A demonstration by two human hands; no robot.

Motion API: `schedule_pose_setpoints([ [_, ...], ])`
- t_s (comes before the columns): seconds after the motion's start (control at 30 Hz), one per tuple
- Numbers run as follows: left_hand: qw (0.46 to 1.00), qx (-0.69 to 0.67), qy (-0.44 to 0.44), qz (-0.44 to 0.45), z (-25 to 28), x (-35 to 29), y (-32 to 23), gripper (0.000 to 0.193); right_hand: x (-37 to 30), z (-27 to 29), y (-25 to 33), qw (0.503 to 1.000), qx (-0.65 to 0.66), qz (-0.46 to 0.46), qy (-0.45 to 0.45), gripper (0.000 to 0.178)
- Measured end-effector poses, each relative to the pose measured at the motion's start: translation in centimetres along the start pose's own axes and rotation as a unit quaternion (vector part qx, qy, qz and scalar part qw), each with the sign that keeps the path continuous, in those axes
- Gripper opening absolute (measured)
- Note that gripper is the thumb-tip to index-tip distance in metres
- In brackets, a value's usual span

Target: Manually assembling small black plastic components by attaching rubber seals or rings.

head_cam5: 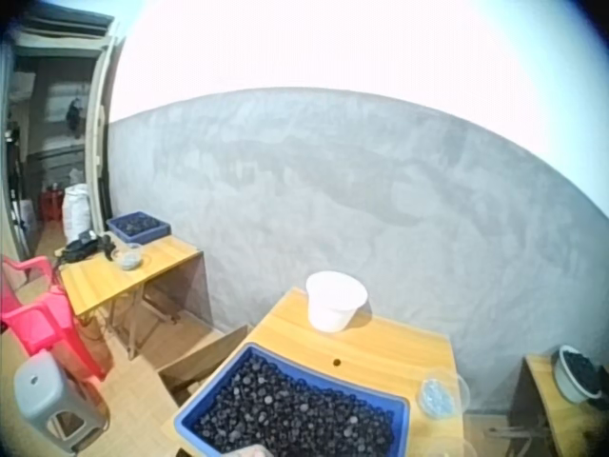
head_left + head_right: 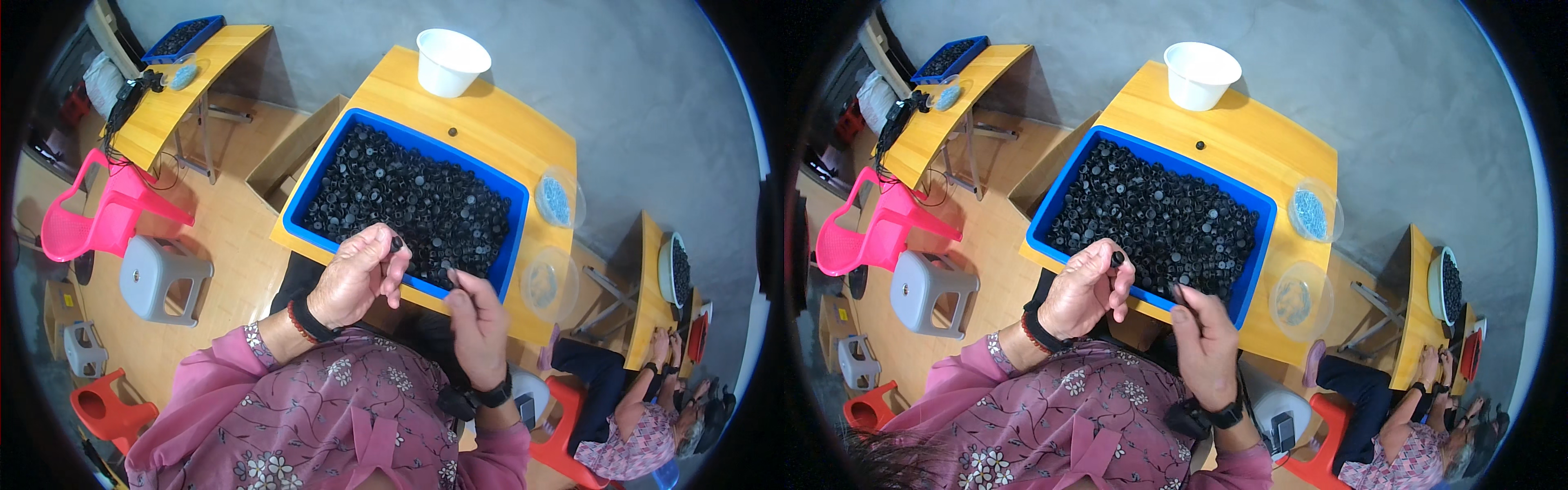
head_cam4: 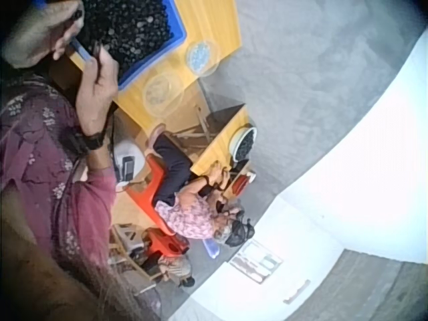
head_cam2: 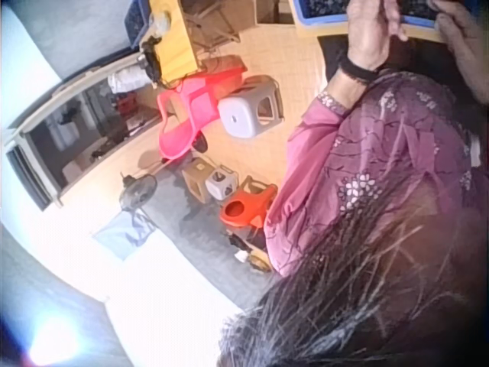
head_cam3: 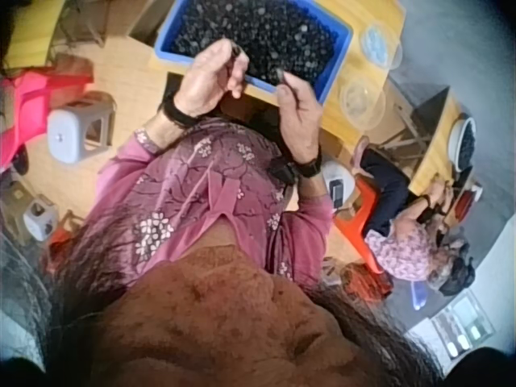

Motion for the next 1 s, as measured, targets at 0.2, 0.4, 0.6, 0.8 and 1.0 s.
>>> schedule_pose_setpoints([
  [0.2,0.999,-0.029,-0.014,-0.002,0.7,0.9,-0.1,0.020,-4.9,7.8,-2.2,0.973,-0.086,0.043,-0.210,0.020],
  [0.4,0.999,-0.001,-0.033,-0.014,1.2,1.1,-0.8,0.022,-7.4,9.6,-6.6,0.945,-0.281,-0.043,-0.160,0.026],
  [0.6,1.000,0.004,-0.027,-0.005,0.9,1.1,-0.4,0.024,-5.5,8.2,-8.7,0.919,-0.373,-0.036,-0.125,0.031],
  [0.8,1.000,-0.015,-0.022,0.012,0.6,0.7,0.2,0.024,-3.1,6.9,-8.7,0.909,-0.400,0.023,-0.114,0.037],
  [1.0,0.999,-0.036,-0.009,0.021,0.5,0.4,0.6,0.021,-4.6,6.7,-8.0,0.910,-0.394,0.024,-0.127,0.035],
])
Point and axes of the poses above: each hand's wrist, its own x-axis towards the middle knuckle, its own z-axis out of the back of the hand, y = z × x, the point moved 9 cm from there along x, towards the middle knuckle, and after that the axes turned 6 degrees about y, right-handed, at the moved point
